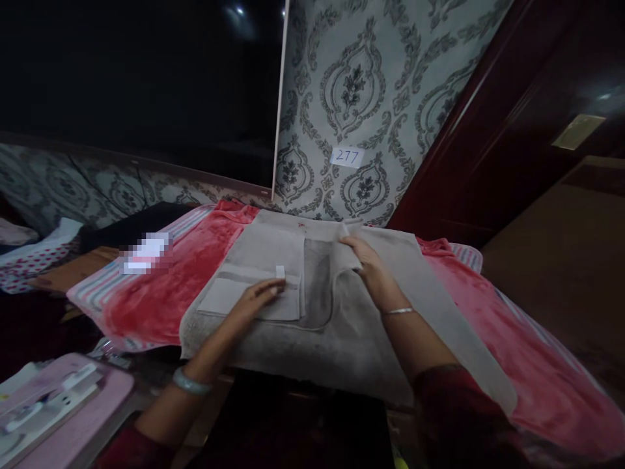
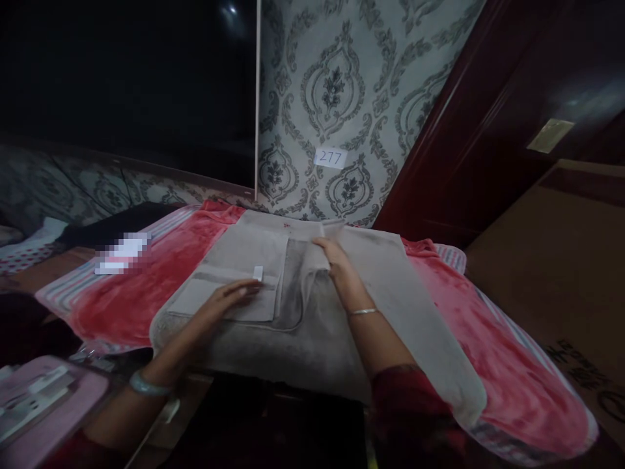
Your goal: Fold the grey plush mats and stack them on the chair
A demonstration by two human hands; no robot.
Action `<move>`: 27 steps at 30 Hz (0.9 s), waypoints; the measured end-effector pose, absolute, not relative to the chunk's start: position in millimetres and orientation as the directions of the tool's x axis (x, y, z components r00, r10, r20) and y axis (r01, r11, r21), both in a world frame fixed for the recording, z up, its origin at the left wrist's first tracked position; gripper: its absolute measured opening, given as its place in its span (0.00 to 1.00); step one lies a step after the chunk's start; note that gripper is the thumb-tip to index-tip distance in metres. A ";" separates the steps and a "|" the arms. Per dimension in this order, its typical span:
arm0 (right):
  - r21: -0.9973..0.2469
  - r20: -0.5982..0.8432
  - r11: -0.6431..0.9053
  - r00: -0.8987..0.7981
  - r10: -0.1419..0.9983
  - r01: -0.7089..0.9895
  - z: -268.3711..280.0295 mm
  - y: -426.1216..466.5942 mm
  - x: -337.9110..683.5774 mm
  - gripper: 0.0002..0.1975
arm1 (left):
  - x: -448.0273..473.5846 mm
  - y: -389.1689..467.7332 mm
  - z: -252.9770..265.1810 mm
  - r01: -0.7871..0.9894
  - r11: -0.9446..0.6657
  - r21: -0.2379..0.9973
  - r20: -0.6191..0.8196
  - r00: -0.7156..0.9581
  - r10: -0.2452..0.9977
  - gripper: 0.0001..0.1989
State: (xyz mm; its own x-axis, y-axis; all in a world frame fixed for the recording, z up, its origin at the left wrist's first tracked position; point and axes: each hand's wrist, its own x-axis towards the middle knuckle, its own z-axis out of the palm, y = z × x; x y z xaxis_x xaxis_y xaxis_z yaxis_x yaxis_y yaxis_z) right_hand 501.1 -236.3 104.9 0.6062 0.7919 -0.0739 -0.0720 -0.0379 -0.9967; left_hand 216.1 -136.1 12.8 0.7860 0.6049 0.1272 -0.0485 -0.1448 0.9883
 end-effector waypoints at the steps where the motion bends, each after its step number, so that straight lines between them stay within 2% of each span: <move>1: -0.995 -0.067 -0.018 0.558 0.827 -0.093 112.6 -214.3 483.3 0.04 | 213.5 -122.9 21.0 -0.080 -0.020 0.997 0.074 0.759 0.647 0.29; 3: -0.994 -0.044 0.007 0.456 0.889 -0.109 119.6 -173.6 442.5 0.06 | 209.0 -95.8 35.3 -0.146 0.173 0.974 -0.022 0.698 0.715 0.30; 5: -0.993 -0.064 -0.026 0.353 0.934 -0.112 114.0 -141.6 399.7 0.12 | 205.3 -71.2 45.0 -0.182 0.300 0.936 -0.119 0.641 0.758 0.26; 8: -0.984 -0.161 -0.135 0.262 0.952 -0.114 88.7 -117.8 346.0 0.22 | 201.2 -45.2 48.5 -0.160 0.407 0.899 -0.254 0.568 0.783 0.16; 11: -0.971 -0.225 -0.206 0.179 0.958 -0.119 61.0 -122.4 320.8 0.24 | 198.7 -32.9 40.1 -0.037 0.457 0.888 -0.351 0.588 0.729 0.14; 13: -0.971 -0.224 -0.206 0.158 0.962 -0.121 49.2 -135.2 323.7 0.20 | 198.8 -28.7 32.3 -0.008 0.411 0.912 -0.323 0.603 0.729 0.14; 16: -0.981 -0.173 -0.151 0.193 0.966 -0.123 42.4 -158.7 353.2 0.16 | 203.7 -21.3 26.1 -0.002 0.226 0.974 -0.191 0.528 0.828 0.19; 18: -0.988 -0.129 -0.098 0.271 0.954 -0.123 40.1 -173.8 382.8 0.15 | 210.9 -14.1 27.5 0.123 0.089 0.988 -0.139 0.506 0.851 0.21; 22: -0.997 -0.048 -0.008 0.543 0.838 -0.076 25.5 -200.5 441.6 0.18 | 231.4 0.9 35.8 0.452 -0.155 0.879 -0.085 0.467 0.880 0.20; 27: -0.999 -0.041 -0.003 0.722 0.691 -0.054 -12.8 -225.1 482.7 0.19 | 250.4 14.3 42.8 0.523 -0.203 0.828 -0.033 0.408 0.913 0.14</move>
State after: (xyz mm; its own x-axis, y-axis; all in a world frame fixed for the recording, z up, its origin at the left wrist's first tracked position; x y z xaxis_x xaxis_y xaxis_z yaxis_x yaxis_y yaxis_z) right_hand 482.7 -225.1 -12.8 0.7219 0.6908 -0.0412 -0.0543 -0.0029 -0.9985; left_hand 250.4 14.3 42.8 0.4075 0.9126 -0.0334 0.5228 -0.2031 0.8279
